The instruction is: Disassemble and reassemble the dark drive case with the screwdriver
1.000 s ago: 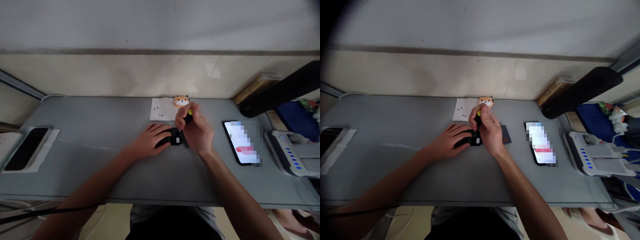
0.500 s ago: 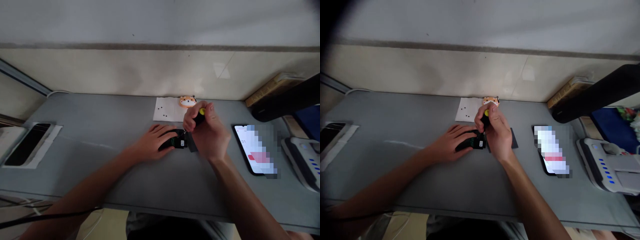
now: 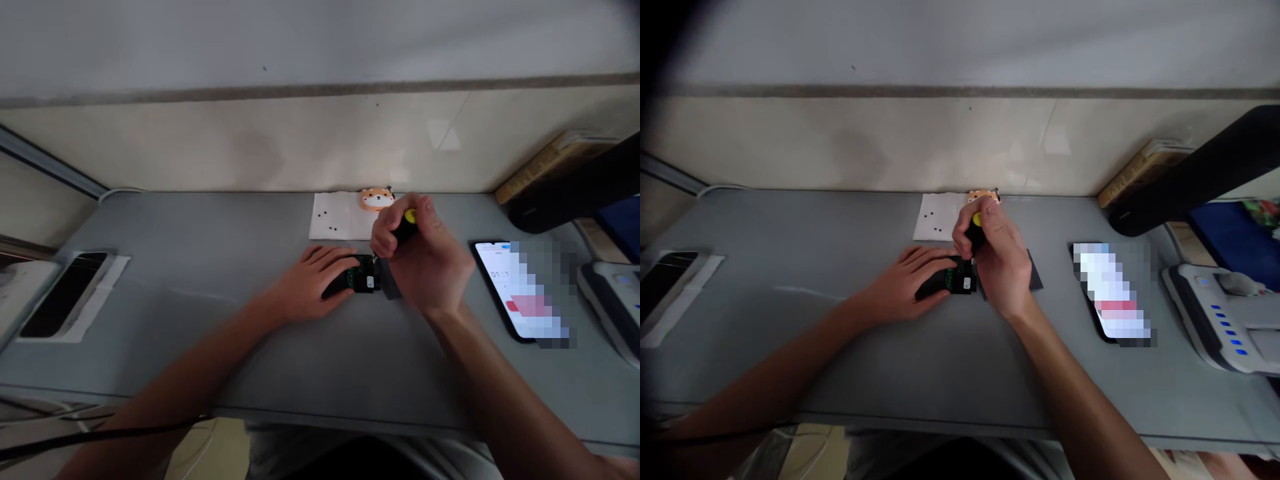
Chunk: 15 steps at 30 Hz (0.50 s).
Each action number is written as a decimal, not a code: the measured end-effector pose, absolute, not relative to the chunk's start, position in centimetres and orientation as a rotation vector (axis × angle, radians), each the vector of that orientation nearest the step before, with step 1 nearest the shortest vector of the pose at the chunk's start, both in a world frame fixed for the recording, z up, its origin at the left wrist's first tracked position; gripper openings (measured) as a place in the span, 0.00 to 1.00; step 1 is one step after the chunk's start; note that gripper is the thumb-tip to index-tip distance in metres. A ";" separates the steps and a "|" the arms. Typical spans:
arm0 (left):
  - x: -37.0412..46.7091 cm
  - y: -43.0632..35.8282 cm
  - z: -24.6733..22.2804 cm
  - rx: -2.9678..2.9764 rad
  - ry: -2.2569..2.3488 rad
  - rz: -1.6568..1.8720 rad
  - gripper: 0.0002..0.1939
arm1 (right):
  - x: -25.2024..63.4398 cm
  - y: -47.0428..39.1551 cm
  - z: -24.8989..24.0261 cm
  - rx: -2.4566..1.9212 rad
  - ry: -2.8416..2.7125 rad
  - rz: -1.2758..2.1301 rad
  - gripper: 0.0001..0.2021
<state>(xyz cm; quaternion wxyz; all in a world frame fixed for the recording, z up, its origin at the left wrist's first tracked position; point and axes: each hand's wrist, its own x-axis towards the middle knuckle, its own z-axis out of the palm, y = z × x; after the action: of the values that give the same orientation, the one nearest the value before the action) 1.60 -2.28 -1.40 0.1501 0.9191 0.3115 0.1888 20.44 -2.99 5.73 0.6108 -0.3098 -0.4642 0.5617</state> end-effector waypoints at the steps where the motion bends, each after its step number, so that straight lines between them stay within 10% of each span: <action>1: 1.6 -2.3 -1.4 2.643 0.895 0.544 0.20 | 20.4 -3.0 5.7 -0.707 -1.070 1.298 0.22; 15: 1.7 -2.6 -1.5 2.679 0.920 0.564 0.18 | 20.4 -3.4 5.2 -0.654 -1.101 1.344 0.20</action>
<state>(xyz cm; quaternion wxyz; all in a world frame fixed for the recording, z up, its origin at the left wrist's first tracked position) 1.72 -2.56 -1.50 0.1265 0.9201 0.3160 0.1938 20.39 -3.41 5.16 0.5993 -0.2821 -0.4746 0.5796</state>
